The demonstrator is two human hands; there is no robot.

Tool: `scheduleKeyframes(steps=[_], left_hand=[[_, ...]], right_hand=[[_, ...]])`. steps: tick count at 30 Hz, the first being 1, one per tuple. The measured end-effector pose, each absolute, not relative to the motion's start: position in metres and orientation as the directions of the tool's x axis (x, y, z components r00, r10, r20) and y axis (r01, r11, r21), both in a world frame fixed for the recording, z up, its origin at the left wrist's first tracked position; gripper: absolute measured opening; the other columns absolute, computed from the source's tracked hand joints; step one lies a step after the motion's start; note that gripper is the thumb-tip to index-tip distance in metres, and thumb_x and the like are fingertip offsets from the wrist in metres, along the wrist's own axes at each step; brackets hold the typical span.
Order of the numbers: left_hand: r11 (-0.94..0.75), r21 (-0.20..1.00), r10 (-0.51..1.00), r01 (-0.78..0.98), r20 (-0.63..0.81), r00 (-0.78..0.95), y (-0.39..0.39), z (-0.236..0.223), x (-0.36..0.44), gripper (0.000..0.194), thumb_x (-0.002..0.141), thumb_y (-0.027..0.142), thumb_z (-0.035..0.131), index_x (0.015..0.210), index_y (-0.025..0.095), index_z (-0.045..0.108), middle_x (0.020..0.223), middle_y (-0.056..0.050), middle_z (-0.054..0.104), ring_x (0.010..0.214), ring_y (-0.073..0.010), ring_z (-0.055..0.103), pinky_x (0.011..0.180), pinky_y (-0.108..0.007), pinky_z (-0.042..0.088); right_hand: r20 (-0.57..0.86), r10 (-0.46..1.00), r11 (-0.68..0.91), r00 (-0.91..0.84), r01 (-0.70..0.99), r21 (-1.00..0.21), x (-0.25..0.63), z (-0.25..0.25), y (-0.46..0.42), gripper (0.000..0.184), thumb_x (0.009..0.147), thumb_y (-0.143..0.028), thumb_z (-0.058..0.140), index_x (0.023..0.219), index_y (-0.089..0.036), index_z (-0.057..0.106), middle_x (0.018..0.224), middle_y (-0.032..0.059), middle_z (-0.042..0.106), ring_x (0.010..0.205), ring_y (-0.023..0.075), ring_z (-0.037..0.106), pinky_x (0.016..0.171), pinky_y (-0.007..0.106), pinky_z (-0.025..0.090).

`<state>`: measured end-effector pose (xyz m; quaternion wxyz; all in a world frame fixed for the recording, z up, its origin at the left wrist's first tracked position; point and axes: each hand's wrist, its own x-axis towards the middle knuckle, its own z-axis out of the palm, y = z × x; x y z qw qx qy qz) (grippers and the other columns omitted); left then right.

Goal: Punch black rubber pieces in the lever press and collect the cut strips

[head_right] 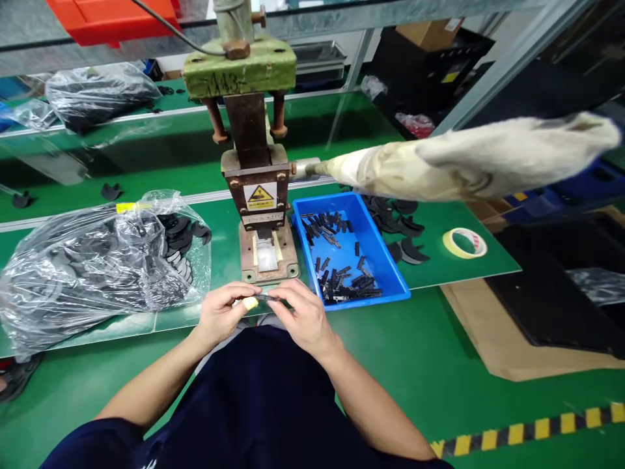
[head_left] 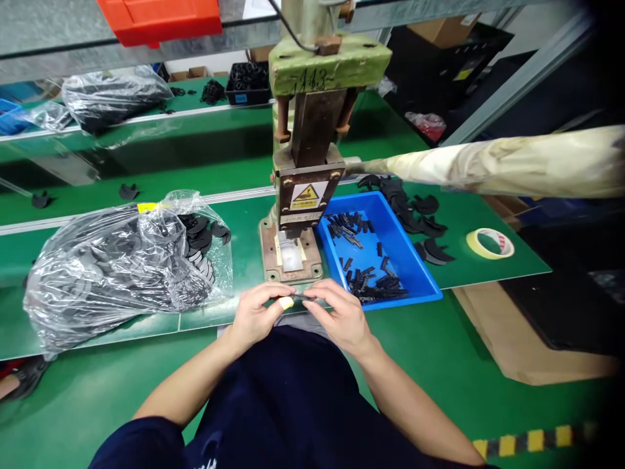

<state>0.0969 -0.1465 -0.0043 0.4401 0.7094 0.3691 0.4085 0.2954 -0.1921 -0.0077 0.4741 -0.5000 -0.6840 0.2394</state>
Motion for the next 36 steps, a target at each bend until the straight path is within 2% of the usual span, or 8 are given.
scheduleKeyframes(steps=[12,18,20,22,25,31,33,36], left_hand=[[-0.339,0.925,0.884,0.174,0.25,0.395,-0.142,-0.013,0.097,0.008,0.088,0.026,0.068,0.093,0.022,0.073,0.096,-0.007,0.077,0.092,-0.0195,0.073,0.085,-0.034,0.057],[-0.415,0.904,0.869,0.099,0.361,0.339,-0.138,-0.025,0.098,0.01,0.087,0.02,0.069,0.097,0.02,0.069,0.105,-0.009,0.073,0.098,-0.019,0.07,0.087,-0.034,0.057],[-0.307,0.949,0.924,0.071,0.279,0.261,-0.141,-0.03,0.103,0.007,0.088,0.022,0.069,0.093,0.018,0.067,0.103,-0.009,0.072,0.093,-0.0174,0.07,0.081,-0.03,0.058],[-0.122,0.992,0.961,0.016,0.114,0.253,-0.145,-0.033,0.11,0.011,0.089,0.026,0.069,0.096,0.018,0.066,0.099,-0.008,0.072,0.089,-0.0161,0.07,0.078,-0.028,0.058],[0.054,0.995,0.956,-0.081,-0.029,0.291,-0.151,-0.035,0.121,0.024,0.089,0.032,0.069,0.109,0.018,0.068,0.102,-0.009,0.072,0.094,-0.0177,0.071,0.086,-0.031,0.059],[0.131,0.979,0.975,-0.156,-0.098,0.201,-0.146,-0.034,0.131,0.036,0.078,0.033,0.08,0.109,0.018,0.071,0.102,-0.008,0.072,0.092,-0.0173,0.07,0.086,-0.03,0.059],[0.151,0.977,0.976,-0.15,-0.123,0.181,-0.141,-0.036,0.131,0.037,0.073,0.032,0.083,0.105,0.017,0.072,0.097,-0.007,0.073,0.089,-0.017,0.07,0.083,-0.03,0.059],[0.114,0.991,0.984,-0.069,-0.103,0.148,-0.13,-0.042,0.129,0.03,0.076,0.034,0.08,0.1,0.016,0.074,0.096,-0.007,0.074,0.087,-0.0172,0.07,0.082,-0.03,0.058]], right_hand=[[0.409,0.911,0.384,-0.052,0.473,-0.793,0.295,-0.006,-0.186,0.013,0.089,-0.023,0.062,0.1,-0.023,0.069,0.088,0.0034,0.07,0.084,0.0142,0.068,0.077,0.028,0.057],[0.433,0.901,0.374,-0.02,0.539,-0.754,0.294,-0.012,-0.181,0.015,0.087,-0.017,0.064,0.1,-0.023,0.068,0.087,0.0017,0.07,0.082,0.0129,0.068,0.075,0.026,0.058],[0.465,0.885,0.36,0.033,0.584,-0.728,0.292,-0.016,-0.179,0.018,0.086,-0.015,0.064,0.102,-0.023,0.068,0.088,0.003,0.07,0.083,0.0141,0.067,0.076,0.029,0.058],[0.503,0.861,0.352,0.076,0.623,-0.698,0.286,-0.021,-0.177,0.021,0.086,-0.014,0.064,0.104,-0.022,0.068,0.09,0.0046,0.07,0.085,0.0157,0.067,0.078,0.031,0.058],[0.542,0.834,0.352,0.102,0.658,-0.666,0.276,-0.03,-0.177,0.028,0.086,-0.012,0.062,0.111,-0.023,0.067,0.092,0.0061,0.07,0.087,0.0172,0.068,0.08,0.033,0.059],[0.526,0.844,0.345,0.106,0.645,-0.682,0.261,-0.043,-0.181,0.049,0.089,-0.008,0.053,0.135,-0.026,0.055,0.103,0.0076,0.068,0.098,0.0172,0.067,0.087,0.033,0.06],[0.495,0.863,0.332,0.1,0.625,-0.706,0.258,-0.044,-0.184,0.052,0.091,-0.008,0.05,0.139,-0.026,0.051,0.106,0.0083,0.067,0.102,0.0171,0.067,0.089,0.033,0.06],[0.438,0.895,0.304,0.089,0.596,-0.743,0.257,-0.041,-0.185,0.05,0.092,-0.011,0.049,0.141,-0.024,0.05,0.11,0.0096,0.066,0.106,0.0174,0.066,0.09,0.033,0.06]])
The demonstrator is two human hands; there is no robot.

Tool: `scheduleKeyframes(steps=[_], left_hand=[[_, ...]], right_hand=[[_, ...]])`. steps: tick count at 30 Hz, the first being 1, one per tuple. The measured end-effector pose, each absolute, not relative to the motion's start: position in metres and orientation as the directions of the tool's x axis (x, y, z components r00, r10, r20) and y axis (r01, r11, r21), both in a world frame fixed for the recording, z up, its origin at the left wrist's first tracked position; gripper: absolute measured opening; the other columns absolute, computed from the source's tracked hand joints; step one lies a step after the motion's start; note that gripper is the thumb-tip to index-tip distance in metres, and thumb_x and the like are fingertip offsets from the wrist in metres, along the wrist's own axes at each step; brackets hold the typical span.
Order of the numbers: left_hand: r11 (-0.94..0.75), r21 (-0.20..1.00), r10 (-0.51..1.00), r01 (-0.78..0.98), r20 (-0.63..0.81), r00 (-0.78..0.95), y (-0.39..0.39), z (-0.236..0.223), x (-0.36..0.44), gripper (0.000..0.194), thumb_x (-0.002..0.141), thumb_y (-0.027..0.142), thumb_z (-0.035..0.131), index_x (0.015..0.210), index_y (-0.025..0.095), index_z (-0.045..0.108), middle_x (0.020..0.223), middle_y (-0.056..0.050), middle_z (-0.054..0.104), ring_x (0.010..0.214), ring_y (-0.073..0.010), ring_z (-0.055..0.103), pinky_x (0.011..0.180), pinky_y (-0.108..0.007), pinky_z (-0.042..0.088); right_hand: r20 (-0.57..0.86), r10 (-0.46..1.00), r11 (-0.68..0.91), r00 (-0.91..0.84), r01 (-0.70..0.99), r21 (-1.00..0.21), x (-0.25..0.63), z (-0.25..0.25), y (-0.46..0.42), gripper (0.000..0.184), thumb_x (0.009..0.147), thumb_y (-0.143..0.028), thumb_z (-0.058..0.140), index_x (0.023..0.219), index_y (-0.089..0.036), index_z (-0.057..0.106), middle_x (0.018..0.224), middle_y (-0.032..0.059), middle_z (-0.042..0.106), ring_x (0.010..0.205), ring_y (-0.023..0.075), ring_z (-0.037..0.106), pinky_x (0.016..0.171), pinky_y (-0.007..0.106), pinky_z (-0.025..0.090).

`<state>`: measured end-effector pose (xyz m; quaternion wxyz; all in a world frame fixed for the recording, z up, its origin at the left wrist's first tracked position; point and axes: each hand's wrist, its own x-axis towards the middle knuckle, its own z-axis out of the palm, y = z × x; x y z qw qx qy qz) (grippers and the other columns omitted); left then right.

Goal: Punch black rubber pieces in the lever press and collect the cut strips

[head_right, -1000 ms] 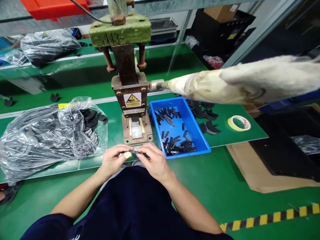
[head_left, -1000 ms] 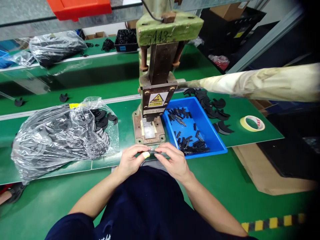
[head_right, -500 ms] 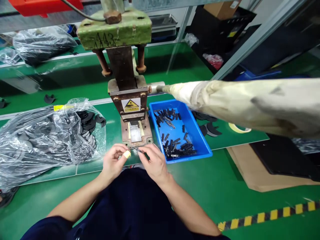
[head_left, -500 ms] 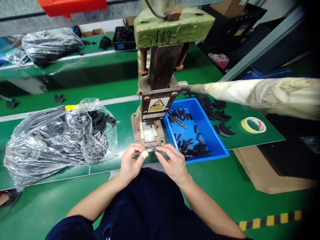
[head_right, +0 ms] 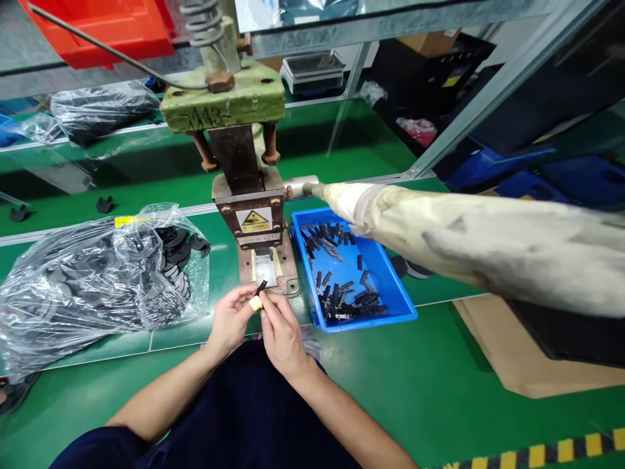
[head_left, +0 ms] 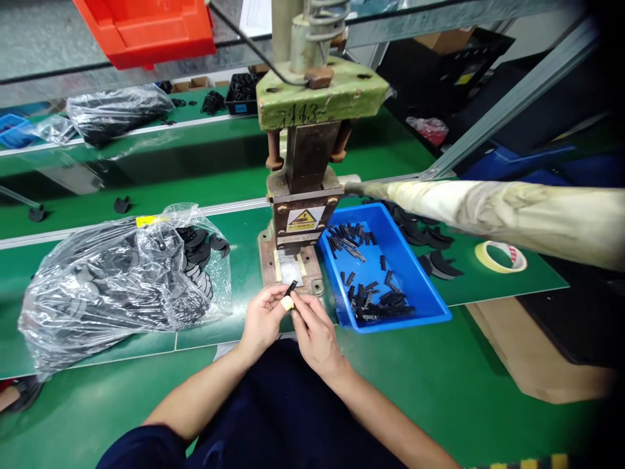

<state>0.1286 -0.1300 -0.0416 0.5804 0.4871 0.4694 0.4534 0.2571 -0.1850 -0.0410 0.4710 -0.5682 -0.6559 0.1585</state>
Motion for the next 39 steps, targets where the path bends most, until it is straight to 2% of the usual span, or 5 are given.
scheduleKeyframes(steps=[9,25,31,35,39], left_hand=[[-0.425,0.726,0.903,0.54,0.3,0.307,-0.046,-0.057,0.108,0.016,0.092,0.021,0.057,0.093,0.019,0.073,0.098,-0.006,0.075,0.094,-0.0187,0.069,0.089,-0.032,0.055],[-0.771,0.358,0.627,0.526,0.286,0.725,-0.018,-0.046,0.11,0.035,0.09,0.009,0.044,0.11,0.017,0.072,0.108,-0.011,0.065,0.1,-0.0219,0.062,0.088,-0.035,0.055],[-0.759,0.38,0.636,0.528,0.264,0.725,-0.019,-0.043,0.109,0.039,0.088,0.007,0.043,0.113,0.017,0.072,0.113,-0.011,0.065,0.104,-0.0218,0.063,0.093,-0.034,0.054],[-0.748,0.411,0.648,0.521,0.284,0.707,-0.02,-0.048,0.108,0.04,0.087,0.006,0.043,0.114,0.016,0.071,0.115,-0.011,0.066,0.107,-0.0217,0.063,0.095,-0.035,0.053],[-0.741,0.416,0.658,0.528,0.292,0.694,-0.021,-0.054,0.108,0.04,0.087,0.006,0.043,0.113,0.016,0.071,0.115,-0.011,0.067,0.108,-0.0214,0.063,0.097,-0.035,0.053]], right_hand=[[0.351,0.935,0.327,-0.052,0.513,-0.794,0.294,-0.007,-0.189,0.025,0.092,-0.019,0.056,0.114,-0.024,0.068,0.099,0.0046,0.072,0.092,0.0144,0.07,0.083,0.028,0.06],[0.509,0.818,0.312,0.268,0.537,-0.784,0.372,0.034,-0.167,0.029,0.087,-0.019,0.064,0.114,-0.028,0.068,0.101,0.0032,0.071,0.092,0.0161,0.068,0.083,0.033,0.058],[0.78,0.575,0.762,0.249,0.185,-0.621,0.362,0.125,-0.131,0.064,0.082,-0.046,0.072,0.139,-0.028,0.051,0.137,0.0055,0.056,0.137,0.0276,0.05,0.11,0.049,0.047],[0.765,0.617,0.754,0.187,0.138,-0.642,0.346,0.174,-0.128,0.054,0.085,-0.075,0.045,0.099,-0.027,0.065,0.084,0.0006,0.059,0.088,0.0169,0.065,0.094,0.046,0.052],[0.814,0.557,0.775,0.165,0.25,-0.581,0.336,0.145,-0.142,0.055,0.088,-0.072,0.041,0.063,-0.024,0.048,0.058,-0.0021,0.046,0.061,0.0138,0.054,0.073,0.044,0.051]])
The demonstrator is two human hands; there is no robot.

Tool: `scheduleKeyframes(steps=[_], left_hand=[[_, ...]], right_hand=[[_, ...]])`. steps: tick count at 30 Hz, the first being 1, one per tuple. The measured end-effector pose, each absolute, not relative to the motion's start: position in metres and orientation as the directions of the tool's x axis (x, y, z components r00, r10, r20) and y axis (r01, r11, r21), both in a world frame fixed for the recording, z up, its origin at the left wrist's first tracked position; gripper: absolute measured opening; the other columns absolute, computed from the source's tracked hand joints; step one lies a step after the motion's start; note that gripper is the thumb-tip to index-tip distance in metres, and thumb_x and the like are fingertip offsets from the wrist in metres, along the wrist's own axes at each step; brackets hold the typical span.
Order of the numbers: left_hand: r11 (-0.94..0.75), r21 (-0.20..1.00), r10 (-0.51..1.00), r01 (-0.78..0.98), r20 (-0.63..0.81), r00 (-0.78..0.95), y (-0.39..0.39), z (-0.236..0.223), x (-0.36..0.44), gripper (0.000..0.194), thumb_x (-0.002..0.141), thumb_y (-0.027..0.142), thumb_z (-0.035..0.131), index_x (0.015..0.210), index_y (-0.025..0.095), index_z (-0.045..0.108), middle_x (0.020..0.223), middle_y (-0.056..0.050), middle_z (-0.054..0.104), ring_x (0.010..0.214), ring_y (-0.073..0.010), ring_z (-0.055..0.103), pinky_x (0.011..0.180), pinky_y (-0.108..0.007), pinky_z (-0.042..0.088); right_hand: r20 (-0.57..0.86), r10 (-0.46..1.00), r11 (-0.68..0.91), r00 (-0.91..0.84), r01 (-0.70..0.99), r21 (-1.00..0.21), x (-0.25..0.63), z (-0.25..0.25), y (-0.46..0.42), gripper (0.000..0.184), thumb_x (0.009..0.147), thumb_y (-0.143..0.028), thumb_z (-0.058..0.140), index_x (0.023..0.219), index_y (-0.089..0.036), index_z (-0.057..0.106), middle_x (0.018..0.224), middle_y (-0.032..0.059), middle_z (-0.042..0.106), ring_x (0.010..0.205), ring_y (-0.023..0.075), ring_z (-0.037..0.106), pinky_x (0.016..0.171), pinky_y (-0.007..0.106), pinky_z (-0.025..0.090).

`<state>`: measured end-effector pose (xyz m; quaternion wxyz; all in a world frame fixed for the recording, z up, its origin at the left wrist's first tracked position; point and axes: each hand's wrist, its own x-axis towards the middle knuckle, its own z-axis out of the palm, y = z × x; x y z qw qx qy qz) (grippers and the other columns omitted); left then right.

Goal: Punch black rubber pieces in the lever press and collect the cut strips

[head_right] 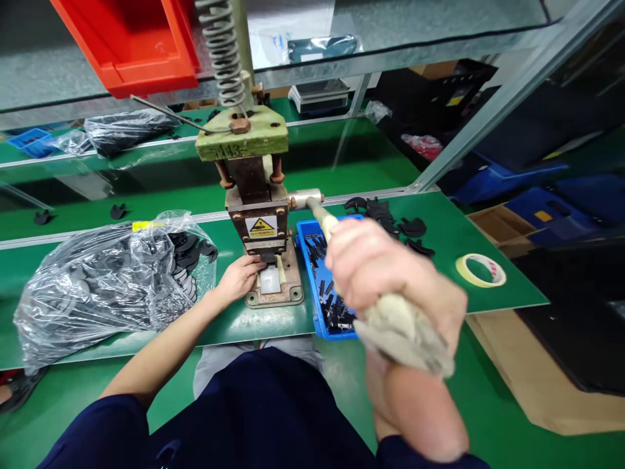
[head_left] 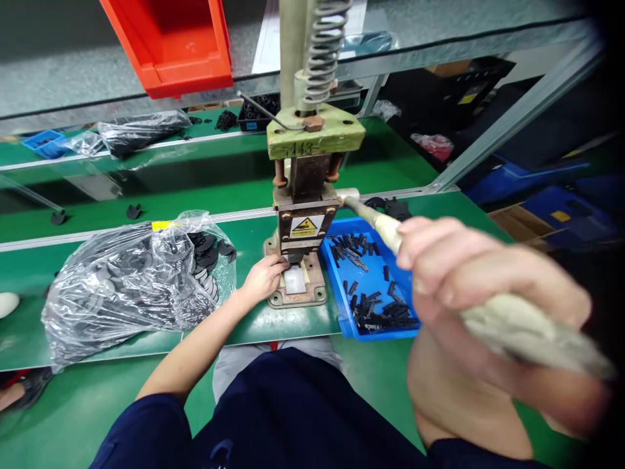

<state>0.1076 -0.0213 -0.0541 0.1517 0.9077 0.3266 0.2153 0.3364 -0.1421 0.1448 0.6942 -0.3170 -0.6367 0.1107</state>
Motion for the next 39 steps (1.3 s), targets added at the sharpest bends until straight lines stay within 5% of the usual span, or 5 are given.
scheduleKeyframes(steps=[13,24,30,35,39], left_hand=[[-0.707,0.488,0.695,0.512,0.344,0.631,-0.026,-0.062,0.093,0.037,0.088,0.011,0.045,0.116,0.016,0.068,0.117,-0.011,0.065,0.111,-0.0214,0.061,0.099,-0.036,0.052],[0.124,0.236,0.992,0.964,0.005,-0.129,0.023,-0.037,0.012,0.037,0.094,0.035,0.052,0.119,0.01,0.062,0.107,-0.02,0.068,0.102,-0.0305,0.067,0.09,-0.038,0.051],[0.241,0.176,0.971,0.955,-0.047,-0.236,0.037,-0.036,0.023,0.037,0.093,0.037,0.054,0.117,0.009,0.059,0.115,-0.023,0.067,0.109,-0.0323,0.067,0.088,-0.037,0.051],[0.32,0.367,0.945,0.873,-0.057,-0.322,0.043,-0.034,0.016,0.031,0.085,0.025,0.065,0.115,0.015,0.064,0.113,-0.017,0.072,0.108,-0.029,0.068,0.088,-0.035,0.051],[0.333,0.791,0.925,0.514,-0.167,-0.343,0.032,-0.027,0.014,0.016,0.081,0.02,0.07,0.096,0.013,0.069,0.088,-0.008,0.074,0.08,-0.0183,0.07,0.069,-0.026,0.053]], right_hand=[[0.858,0.318,0.721,0.403,0.486,-0.495,0.313,0.024,-0.157,0.027,0.078,-0.037,0.051,0.057,-0.024,0.039,0.055,-0.0011,0.045,0.06,0.0193,0.049,0.072,0.052,0.048],[0.874,0.233,0.765,0.427,0.475,-0.436,0.313,0.024,-0.149,0.029,0.076,-0.037,0.053,0.055,-0.024,0.037,0.052,-0.001,0.042,0.054,0.0189,0.046,0.067,0.053,0.046],[0.875,0.261,0.755,0.407,0.479,-0.448,0.314,0.023,-0.153,0.024,0.075,-0.037,0.054,0.058,-0.027,0.043,0.054,-0.0005,0.046,0.057,0.0215,0.05,0.068,0.055,0.048],[0.834,0.367,0.724,0.412,0.436,-0.534,0.32,0.014,-0.16,0.013,0.074,-0.036,0.054,0.063,-0.03,0.048,0.057,0.0012,0.05,0.061,0.0271,0.054,0.075,0.064,0.049],[0.855,0.356,0.731,0.378,0.458,-0.506,0.322,0.012,-0.159,0.012,0.072,-0.036,0.054,0.064,-0.03,0.048,0.056,0.0008,0.051,0.06,0.0265,0.054,0.073,0.064,0.051]])
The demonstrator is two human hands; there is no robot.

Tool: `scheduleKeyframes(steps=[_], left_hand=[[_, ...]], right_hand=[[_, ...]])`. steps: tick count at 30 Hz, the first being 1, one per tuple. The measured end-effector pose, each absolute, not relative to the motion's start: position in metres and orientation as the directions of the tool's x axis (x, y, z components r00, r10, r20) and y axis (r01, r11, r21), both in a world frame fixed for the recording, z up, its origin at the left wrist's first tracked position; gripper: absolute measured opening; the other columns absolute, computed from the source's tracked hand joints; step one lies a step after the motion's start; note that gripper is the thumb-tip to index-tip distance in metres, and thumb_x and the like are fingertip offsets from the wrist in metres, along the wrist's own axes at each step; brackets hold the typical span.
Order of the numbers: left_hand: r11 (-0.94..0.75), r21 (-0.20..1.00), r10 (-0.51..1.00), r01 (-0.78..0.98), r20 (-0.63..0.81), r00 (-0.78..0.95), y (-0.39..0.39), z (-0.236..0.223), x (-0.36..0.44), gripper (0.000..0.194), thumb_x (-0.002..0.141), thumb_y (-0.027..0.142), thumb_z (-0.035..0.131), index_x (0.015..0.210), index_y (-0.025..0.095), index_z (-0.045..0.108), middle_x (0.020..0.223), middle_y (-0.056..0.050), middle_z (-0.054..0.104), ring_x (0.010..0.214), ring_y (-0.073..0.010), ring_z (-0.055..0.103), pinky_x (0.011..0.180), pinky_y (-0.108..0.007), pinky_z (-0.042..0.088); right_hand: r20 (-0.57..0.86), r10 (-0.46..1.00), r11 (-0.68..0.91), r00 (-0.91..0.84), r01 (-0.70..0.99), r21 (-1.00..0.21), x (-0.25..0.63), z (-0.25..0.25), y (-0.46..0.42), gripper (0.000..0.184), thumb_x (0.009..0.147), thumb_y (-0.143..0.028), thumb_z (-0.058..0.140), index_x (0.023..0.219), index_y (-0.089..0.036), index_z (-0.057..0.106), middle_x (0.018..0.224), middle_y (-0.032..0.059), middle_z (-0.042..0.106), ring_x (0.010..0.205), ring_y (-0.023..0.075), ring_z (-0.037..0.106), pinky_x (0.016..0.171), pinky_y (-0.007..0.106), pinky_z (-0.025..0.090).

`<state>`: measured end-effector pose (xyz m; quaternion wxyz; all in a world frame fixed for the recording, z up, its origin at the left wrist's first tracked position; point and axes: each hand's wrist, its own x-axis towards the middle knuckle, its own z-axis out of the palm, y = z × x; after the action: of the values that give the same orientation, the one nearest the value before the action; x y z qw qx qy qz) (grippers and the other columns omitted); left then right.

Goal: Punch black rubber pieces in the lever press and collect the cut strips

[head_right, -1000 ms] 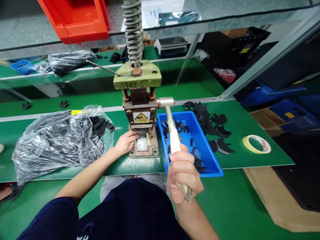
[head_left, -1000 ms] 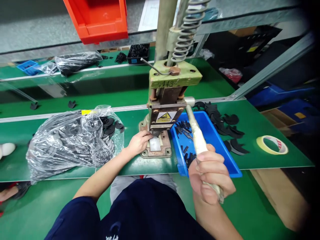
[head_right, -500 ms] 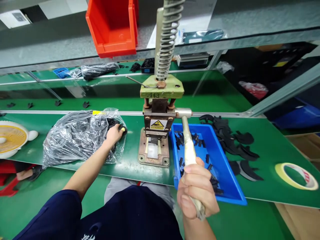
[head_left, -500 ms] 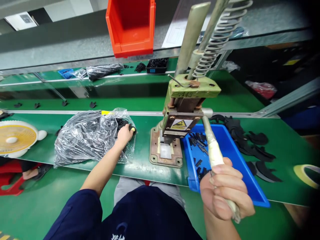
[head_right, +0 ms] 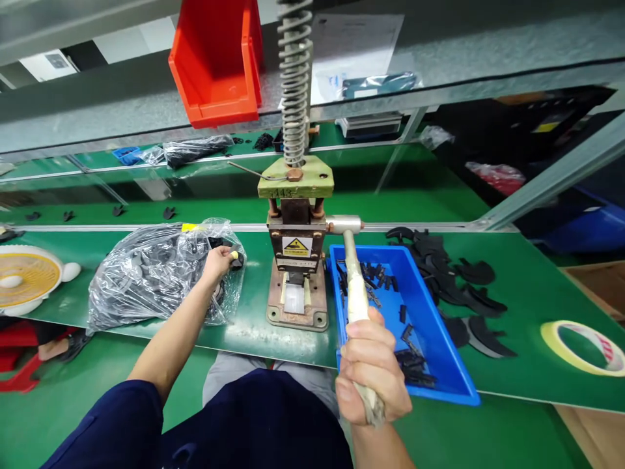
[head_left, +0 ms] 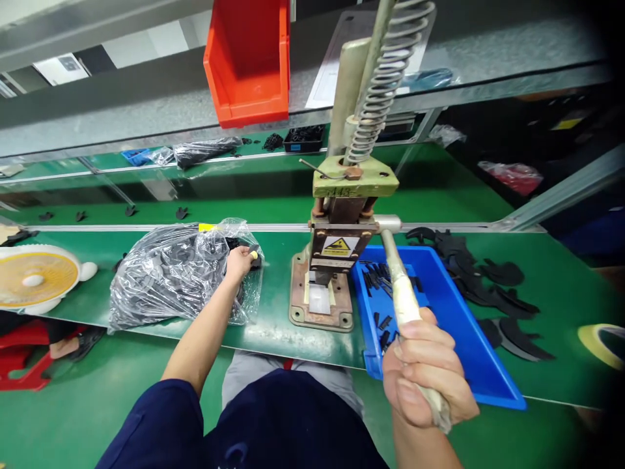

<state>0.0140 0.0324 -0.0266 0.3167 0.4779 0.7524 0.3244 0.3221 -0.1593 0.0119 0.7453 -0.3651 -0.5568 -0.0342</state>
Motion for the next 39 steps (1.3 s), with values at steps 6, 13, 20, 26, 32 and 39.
scheduleKeyframes(steps=[6,13,20,26,32,39], left_hand=[[0.43,0.898,0.901,-0.087,-0.433,-0.017,-0.006,-0.017,0.044,0.031,0.065,0.023,0.087,0.08,0.012,0.062,0.07,0.0,0.063,0.058,-0.0084,0.063,0.05,-0.016,0.047],[0.443,0.896,0.881,-0.035,-0.428,0.201,-0.024,-0.024,0.103,0.045,0.051,0.025,0.094,0.068,0.013,0.055,0.058,0.006,0.055,0.044,-0.0019,0.048,0.042,-0.013,0.042],[0.409,0.912,0.892,0.033,-0.407,0.199,-0.019,-0.026,0.126,0.043,0.052,0.022,0.091,0.066,0.014,0.051,0.052,0.008,0.052,0.039,-0.0011,0.042,0.038,-0.013,0.035],[0.382,0.92,0.905,0.091,-0.392,0.163,-0.02,-0.034,0.127,0.029,0.058,0.012,0.081,0.063,0.014,0.052,0.05,0.007,0.052,0.036,-0.0022,0.039,0.035,-0.015,0.029],[0.398,0.916,0.901,0.044,-0.399,0.169,-0.021,-0.032,0.125,0.031,0.058,0.012,0.082,0.064,0.014,0.051,0.046,0.007,0.051,0.036,-0.0023,0.038,0.038,-0.015,0.027],[0.416,0.901,0.891,0.124,-0.432,0.143,-0.018,-0.022,0.131,0.034,0.062,0.01,0.082,0.06,0.015,0.049,0.044,0.009,0.045,0.036,-0.0018,0.037,0.038,-0.015,0.026]], right_hand=[[0.862,0.317,0.71,0.395,0.504,-0.492,0.316,0.02,-0.156,0.017,0.077,-0.037,0.049,0.064,-0.028,0.043,0.057,0.0,0.046,0.062,0.0228,0.052,0.077,0.061,0.053],[0.867,0.342,0.689,0.361,0.531,-0.493,0.317,0.02,-0.16,0.019,0.081,-0.039,0.047,0.067,-0.028,0.041,0.057,-0.0007,0.044,0.065,0.0227,0.053,0.079,0.06,0.053],[0.868,0.362,0.744,0.339,0.456,-0.489,0.321,0.017,-0.161,0.021,0.082,-0.035,0.052,0.065,-0.026,0.045,0.063,-0.0023,0.051,0.072,0.0202,0.055,0.089,0.057,0.049],[0.888,0.263,0.809,0.377,0.416,-0.416,0.318,0.018,-0.152,0.024,0.078,-0.031,0.058,0.062,-0.023,0.043,0.064,-0.0051,0.052,0.072,0.0158,0.056,0.089,0.048,0.049],[0.883,0.281,0.817,0.376,0.389,-0.426,0.318,0.019,-0.153,0.023,0.08,-0.031,0.059,0.063,-0.022,0.046,0.066,-0.005,0.056,0.076,0.0156,0.058,0.092,0.049,0.049],[0.88,0.301,0.809,0.367,0.391,-0.44,0.321,0.017,-0.156,0.02,0.08,-0.031,0.059,0.065,-0.022,0.049,0.069,-0.0048,0.058,0.078,0.0168,0.059,0.094,0.051,0.049]])
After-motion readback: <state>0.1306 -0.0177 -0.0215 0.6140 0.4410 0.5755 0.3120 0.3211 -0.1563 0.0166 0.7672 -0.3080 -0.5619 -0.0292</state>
